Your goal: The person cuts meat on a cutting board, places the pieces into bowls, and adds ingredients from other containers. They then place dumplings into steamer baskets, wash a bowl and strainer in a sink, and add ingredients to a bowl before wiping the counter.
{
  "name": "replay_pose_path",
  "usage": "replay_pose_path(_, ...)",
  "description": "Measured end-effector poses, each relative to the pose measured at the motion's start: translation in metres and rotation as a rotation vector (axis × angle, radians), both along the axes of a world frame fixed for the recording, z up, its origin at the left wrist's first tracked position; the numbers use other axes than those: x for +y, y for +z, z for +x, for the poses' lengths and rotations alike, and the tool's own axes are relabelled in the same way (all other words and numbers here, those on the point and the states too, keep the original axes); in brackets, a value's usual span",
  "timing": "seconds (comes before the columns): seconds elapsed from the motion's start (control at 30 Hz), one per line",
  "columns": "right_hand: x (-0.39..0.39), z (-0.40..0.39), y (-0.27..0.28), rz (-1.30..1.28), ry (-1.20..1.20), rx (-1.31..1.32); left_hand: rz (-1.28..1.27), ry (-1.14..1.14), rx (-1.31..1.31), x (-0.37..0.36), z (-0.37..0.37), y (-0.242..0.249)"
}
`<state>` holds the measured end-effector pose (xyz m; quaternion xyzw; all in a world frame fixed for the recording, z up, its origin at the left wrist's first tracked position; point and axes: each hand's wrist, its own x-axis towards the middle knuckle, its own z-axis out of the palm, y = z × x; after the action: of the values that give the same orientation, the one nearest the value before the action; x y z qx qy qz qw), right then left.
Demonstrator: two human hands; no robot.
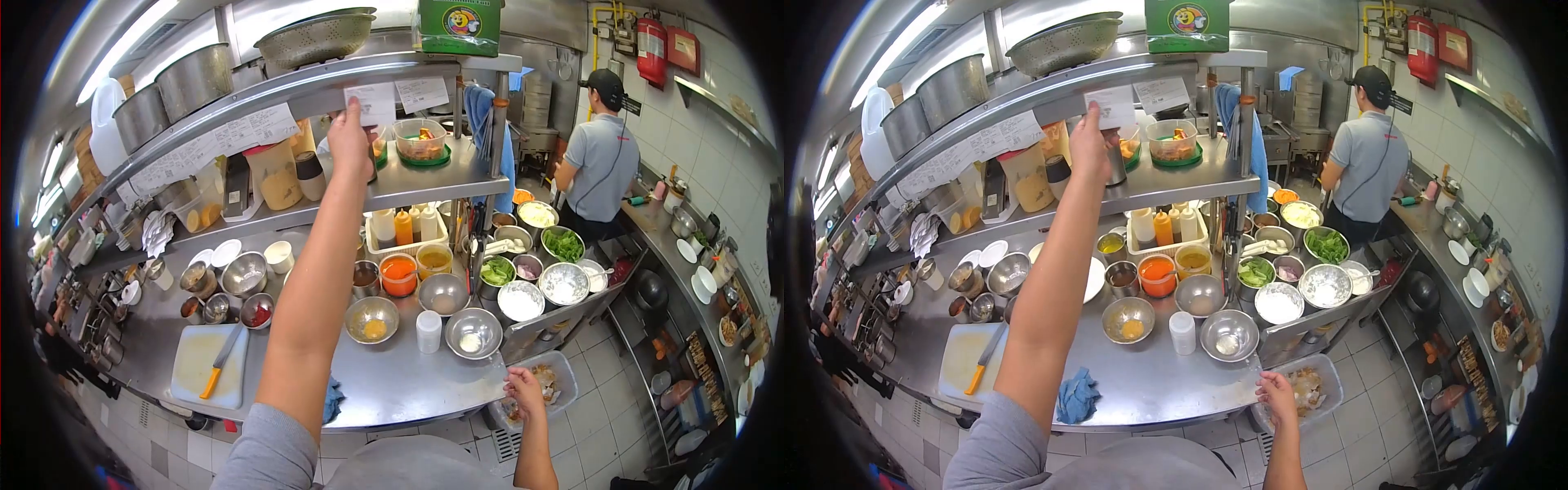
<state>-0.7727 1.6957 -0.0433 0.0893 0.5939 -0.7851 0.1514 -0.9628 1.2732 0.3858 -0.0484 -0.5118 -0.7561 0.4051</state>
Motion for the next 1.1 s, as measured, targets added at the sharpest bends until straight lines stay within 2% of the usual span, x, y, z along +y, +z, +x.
replay_pose_path(0.1, -0.012, -0.015, 0.011, 0.054, 0.045, 0.063, 0.005, 0.080, 0.009, -0.010, -0.004, 0.005)
replay_pose_path(0.13, -0.016, -0.020, 0.018, 0.054, 0.049, 0.078, -0.031, 0.061, -0.055, -0.017, -0.005, 0.005)
replay_pose_path(0.23, -0.015, -0.042, 0.024, 0.080, 0.054, 0.166, 0.003, -0.111, 0.006, -0.024, 0.002, -0.006)
replay_pose_path(0.27, -0.014, -0.048, 0.019, 0.013, 0.024, 0.180, 0.005, -0.128, 0.011, -0.022, 0.012, -0.015)
replay_pose_path(0.33, -0.018, -0.058, 0.032, 0.211, -0.001, 0.201, 0.091, -0.088, 0.036, -0.004, 0.039, -0.042)
replay_pose_path(0.37, -0.018, -0.067, 0.028, 0.388, 0.004, 0.227, 0.053, -0.122, 0.033, -0.007, 0.043, -0.069)
replay_pose_path(0.4, -0.019, -0.074, 0.018, 0.397, -0.006, 0.210, 0.010, -0.155, 0.044, -0.013, 0.045, -0.096)
replay_pose_path(0.47, -0.026, -0.092, 0.000, 0.866, 0.061, 0.428, -0.154, -0.254, -0.134, 0.008, 0.066, -0.163)
replay_pose_path(0.5, -0.034, -0.097, -0.002, 0.872, 0.057, 0.423, -0.131, -0.173, -0.323, 0.041, 0.090, -0.188)
replay_pose_path(0.53, -0.043, -0.100, -0.003, 1.016, 0.087, 0.360, -0.216, -0.239, -0.514, 0.057, 0.107, -0.222)
replay_pose_path(0.57, -0.052, -0.103, -0.005, 1.160, 0.119, 0.293, -0.371, -0.389, -0.568, 0.069, 0.124, -0.248)
replay_pose_path(0.6, -0.061, -0.105, -0.008, 1.165, 0.116, 0.288, -0.388, -0.591, -0.596, 0.074, 0.134, -0.291)
replay_pose_path(0.67, -0.078, -0.108, -0.016, 1.181, 0.096, 0.164, -0.429, -0.976, -0.884, 0.081, 0.157, -0.354)
replay_pose_path(0.73, -0.085, -0.108, -0.034, 1.182, 0.079, 0.161, -0.413, -1.122, -0.995, 0.084, 0.176, -0.404)
replay_pose_path(0.8, -0.086, -0.107, -0.056, 1.132, -0.058, 0.210, -0.264, -1.138, -1.103, 0.078, 0.182, -0.445)
replay_pose_path(0.93, -0.060, -0.085, -0.044, 1.102, -0.039, 0.213, -0.178, -1.105, -1.138, 0.078, 0.183, -0.470)
replay_pose_path(1.0, -0.041, -0.073, -0.050, 0.944, 0.173, 0.114, -0.209, -1.121, -1.144, 0.087, 0.179, -0.466)
replay_pose_path(1.03, -0.040, -0.067, -0.054, 0.948, 0.165, 0.102, -0.210, -1.135, -1.147, 0.090, 0.177, -0.464)
replay_pose_path(1.1, -0.035, -0.053, -0.054, 1.000, 0.343, 0.010, -0.314, -1.167, -1.165, 0.098, 0.174, -0.463)
